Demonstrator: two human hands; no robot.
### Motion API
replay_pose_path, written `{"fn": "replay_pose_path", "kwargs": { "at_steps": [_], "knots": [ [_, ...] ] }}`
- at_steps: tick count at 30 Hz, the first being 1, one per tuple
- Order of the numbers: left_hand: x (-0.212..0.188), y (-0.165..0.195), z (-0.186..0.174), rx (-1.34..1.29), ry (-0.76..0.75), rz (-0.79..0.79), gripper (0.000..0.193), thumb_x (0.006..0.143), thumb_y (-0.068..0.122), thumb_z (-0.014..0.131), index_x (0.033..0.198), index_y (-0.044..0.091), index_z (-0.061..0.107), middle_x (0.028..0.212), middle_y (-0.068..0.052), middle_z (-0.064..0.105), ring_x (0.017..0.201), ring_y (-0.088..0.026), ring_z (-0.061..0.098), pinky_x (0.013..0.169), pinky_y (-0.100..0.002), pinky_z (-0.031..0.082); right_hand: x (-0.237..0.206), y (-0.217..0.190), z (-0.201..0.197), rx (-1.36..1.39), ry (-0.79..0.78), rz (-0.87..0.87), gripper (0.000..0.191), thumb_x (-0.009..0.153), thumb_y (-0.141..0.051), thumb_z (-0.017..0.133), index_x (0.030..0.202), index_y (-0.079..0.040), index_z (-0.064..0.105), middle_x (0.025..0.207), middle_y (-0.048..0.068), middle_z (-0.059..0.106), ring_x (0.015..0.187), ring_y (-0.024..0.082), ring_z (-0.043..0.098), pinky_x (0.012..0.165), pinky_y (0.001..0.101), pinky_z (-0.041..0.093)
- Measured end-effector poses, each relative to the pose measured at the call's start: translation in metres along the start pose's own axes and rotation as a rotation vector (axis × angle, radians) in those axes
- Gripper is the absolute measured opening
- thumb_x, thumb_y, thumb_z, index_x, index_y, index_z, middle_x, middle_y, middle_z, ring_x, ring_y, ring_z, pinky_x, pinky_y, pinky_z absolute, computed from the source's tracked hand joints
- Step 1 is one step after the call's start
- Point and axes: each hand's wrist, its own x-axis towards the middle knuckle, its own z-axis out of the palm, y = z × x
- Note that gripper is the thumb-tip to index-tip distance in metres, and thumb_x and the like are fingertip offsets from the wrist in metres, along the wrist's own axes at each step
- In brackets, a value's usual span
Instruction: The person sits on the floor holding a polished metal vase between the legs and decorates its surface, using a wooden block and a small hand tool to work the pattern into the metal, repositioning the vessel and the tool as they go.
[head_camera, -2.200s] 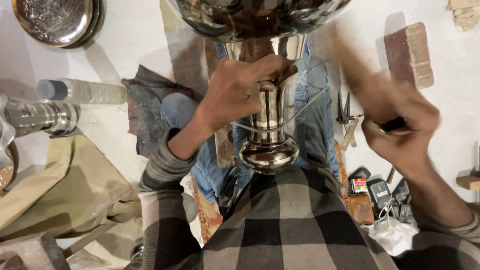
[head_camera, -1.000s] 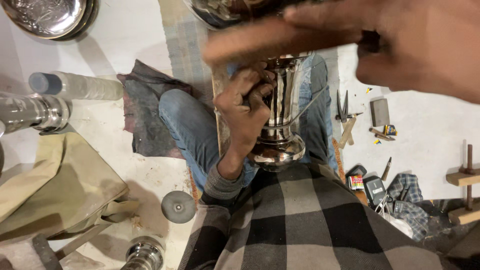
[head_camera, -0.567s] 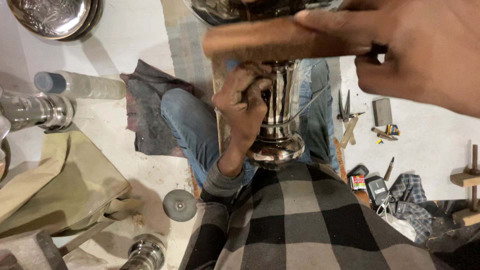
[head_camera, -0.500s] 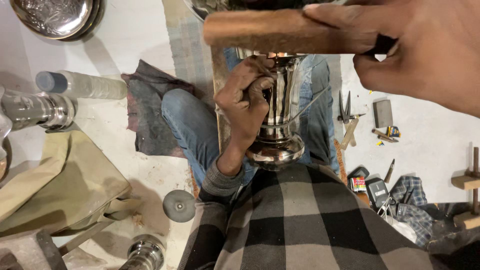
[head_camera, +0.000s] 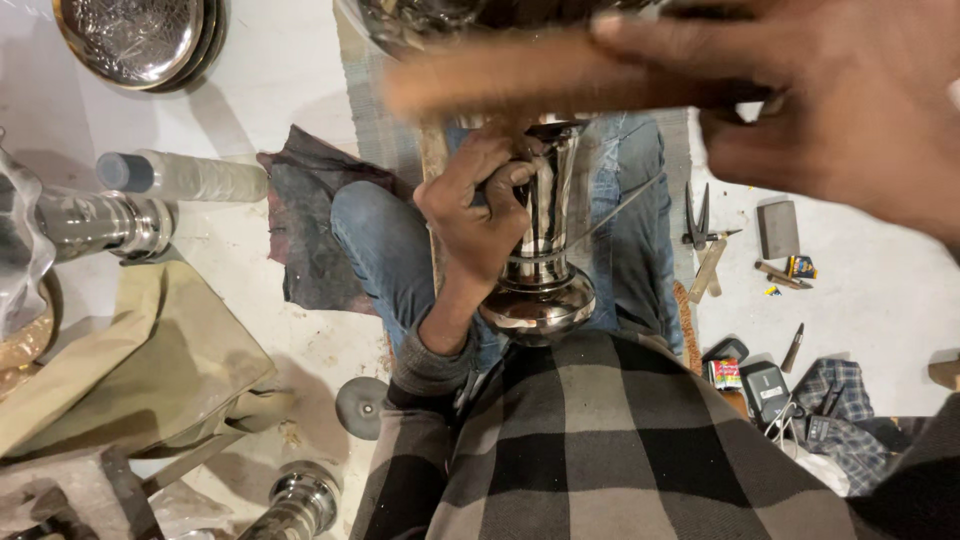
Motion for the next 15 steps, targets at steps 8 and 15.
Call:
{"fn": "replay_pose_path", "kwargs": {
  "at_steps": [8,15],
  "knots": [
    [0.009,0.008,-0.009,-0.127,-0.161,-0.037,0.044,0.085,-0.021,0.054,0.123,-0.006,0.068,0.106,-0.013,0.079,0.105,-0.021,0.079,0.089,-0.028,0.065,-0.025,0.012,0.018,0.23,0.156,0.17,0.069,0.083,0.002,0.068,0.151,-0.001,0.056,0.122,0.014,0.071,0.061,0.016,0.062,0.049,0.0282,0.048],
    [0.022,-0.003,-0.019,0.063,-0.372,0.208,0.05,0.079,-0.017,0.056,0.123,0.001,0.07,0.106,-0.016,0.078,0.095,-0.021,0.08,0.077,-0.029,0.066,-0.068,0.026,0.044,-0.242,0.147,0.049,0.073,0.065,0.002,0.075,0.137,-0.004,0.067,0.094,0.014,0.074,0.06,0.019,0.063,0.045,0.0302,0.046]
  ]
}}
